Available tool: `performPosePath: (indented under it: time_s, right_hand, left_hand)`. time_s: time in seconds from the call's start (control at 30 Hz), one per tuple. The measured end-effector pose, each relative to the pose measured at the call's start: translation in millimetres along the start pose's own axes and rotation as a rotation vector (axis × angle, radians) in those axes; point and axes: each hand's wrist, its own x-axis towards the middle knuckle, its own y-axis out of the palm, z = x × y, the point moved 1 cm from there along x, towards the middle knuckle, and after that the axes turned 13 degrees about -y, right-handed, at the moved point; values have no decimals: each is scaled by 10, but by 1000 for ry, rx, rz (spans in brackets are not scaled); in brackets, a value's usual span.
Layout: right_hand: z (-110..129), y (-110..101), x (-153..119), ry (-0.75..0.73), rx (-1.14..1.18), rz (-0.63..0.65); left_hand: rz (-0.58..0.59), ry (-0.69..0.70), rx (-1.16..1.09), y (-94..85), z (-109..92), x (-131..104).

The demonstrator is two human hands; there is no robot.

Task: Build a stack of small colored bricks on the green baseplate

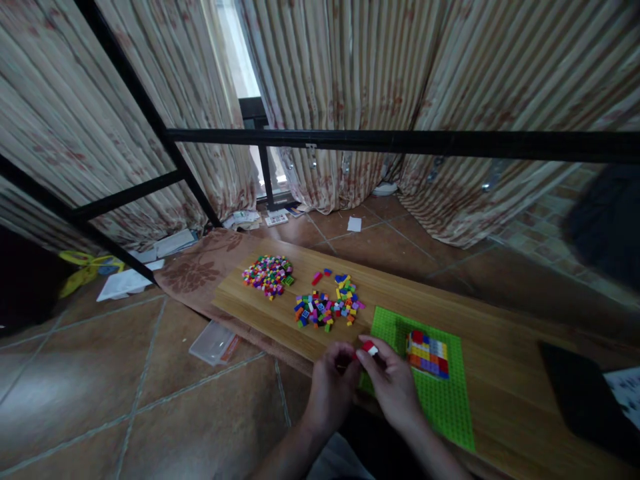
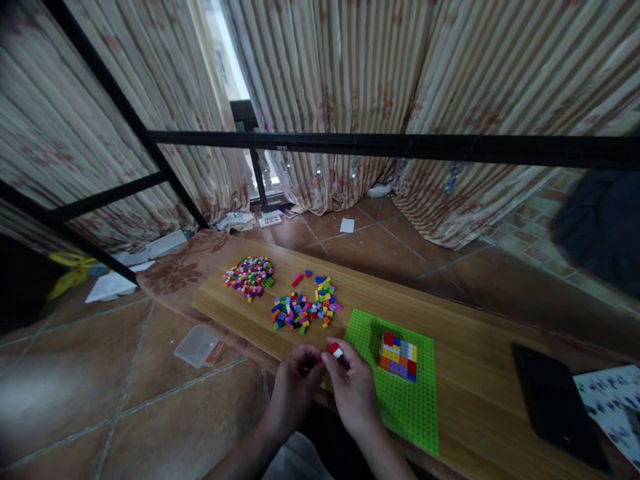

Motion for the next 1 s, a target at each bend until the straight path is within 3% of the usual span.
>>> performPosePath:
  time_s: [0.3,0.5,0.6,0.7,0.83,1.0]
  right_hand:
    - [-65,100,96,-23,-6,253]
    - [-142,32,210,-68,-275,422]
    - [-176,44,362,-174,-512,399]
    - [-186,134,521,-306,-654,382]
    - [-218,247,652,-401,-775,428]
    - [-208,298,852,-458,-842,389]
  left_hand:
    - [97,-133,-83,-277,114,100]
    - [-27,-186,-99,-628,91,187]
    - [58,-307,-209,-750,92,182]
    - [57,-370,-302,-775,129,136]
    - [22,-373,-297,-771,166,109]
    - [-46,-289,-190,-852,173,222]
